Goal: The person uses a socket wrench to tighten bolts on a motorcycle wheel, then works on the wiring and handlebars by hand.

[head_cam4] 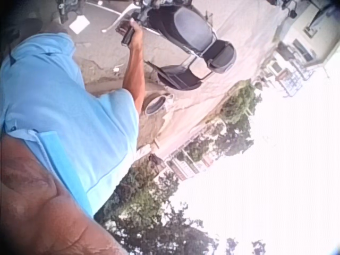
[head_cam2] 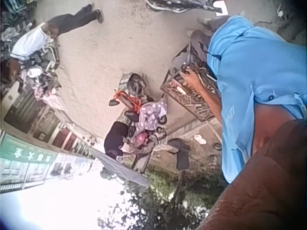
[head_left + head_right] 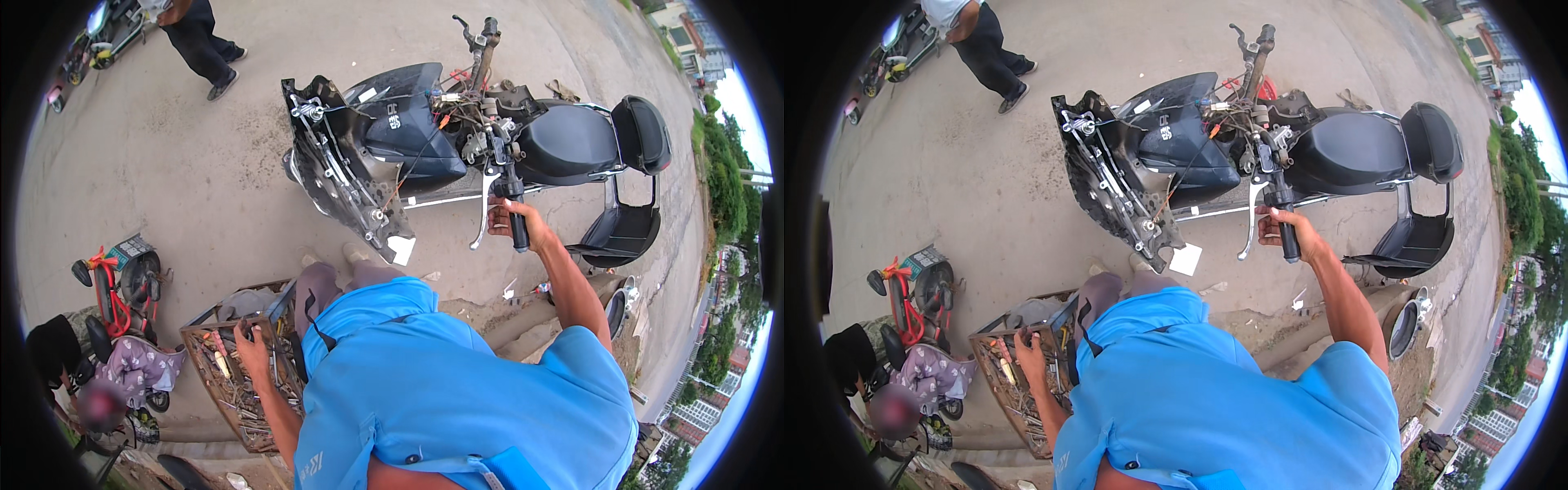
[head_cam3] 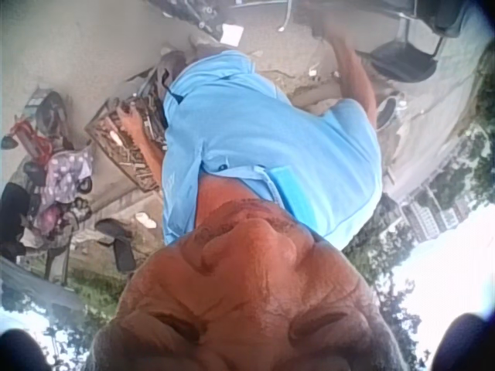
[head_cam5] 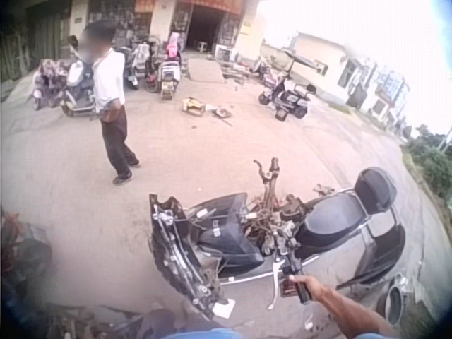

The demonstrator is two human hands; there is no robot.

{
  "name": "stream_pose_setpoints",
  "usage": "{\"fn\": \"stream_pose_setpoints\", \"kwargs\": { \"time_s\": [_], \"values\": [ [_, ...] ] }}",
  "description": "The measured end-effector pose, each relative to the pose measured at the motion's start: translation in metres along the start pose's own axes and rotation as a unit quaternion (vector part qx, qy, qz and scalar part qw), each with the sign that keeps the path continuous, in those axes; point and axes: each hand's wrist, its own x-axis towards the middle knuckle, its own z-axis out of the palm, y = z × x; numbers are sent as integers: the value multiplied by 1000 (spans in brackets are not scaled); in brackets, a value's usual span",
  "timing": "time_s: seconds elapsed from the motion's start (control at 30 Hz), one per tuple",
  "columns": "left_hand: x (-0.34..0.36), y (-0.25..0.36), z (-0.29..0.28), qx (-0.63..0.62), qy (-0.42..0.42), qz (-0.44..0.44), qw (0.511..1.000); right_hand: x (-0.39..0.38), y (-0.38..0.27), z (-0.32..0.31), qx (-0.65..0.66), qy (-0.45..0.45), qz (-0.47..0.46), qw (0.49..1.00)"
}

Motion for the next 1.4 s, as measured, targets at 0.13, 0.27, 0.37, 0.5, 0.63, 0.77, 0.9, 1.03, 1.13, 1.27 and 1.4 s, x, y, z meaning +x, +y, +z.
{"fn": "stream_pose_setpoints", "kwargs": {
  "time_s": [0.13, 0.27, 0.37, 0.5, 0.63, 0.77, 0.9, 1.03, 1.13, 1.27, 1.4],
  "values": [
    [-3, -1, 2, 2, 0, -7, 1000, 0, -6, 5, 104, -161, 46, 980],
    [-3, 1, 3, 18, -1, -6, 1000, 2, -9, 0, 132, -218, 96, 962],
    [-2, 1, 4, 5, -12, -8, 1000, 15, 1, -21, 98, -226, 106, 963],
    [-1, 6, 5, 17, -20, -14, 1000, 15, 5, -21, 152, -268, 124, 943],
    [1, 16, 10, 1, -24, -9, 1000, -2, -14, 13, 139, -185, 85, 969],
    [4, 30, 9, 0, -37, -11, 999, 0, -13, 8, 125, -199, 99, 967],
    [8, 25, 12, 6, -26, -10, 1000, 8, -4, -9, 113, -157, 90, 977],
    [12, 30, 14, 24, -25, 14, 999, 3, -3, -4, 54, -46, 65, 995],
    [7, 37, 16, 25, -27, 15, 999, 6, 1, -11, 52, -67, 56, 995],
    [5, 43, 16, 43, -40, 7, 998, 2, -7, 4, 72, -123, 39, 989],
    [4, 38, 15, 34, -31, 16, 999, 9, -5, -3, 148, -251, 84, 953]
  ]
}}
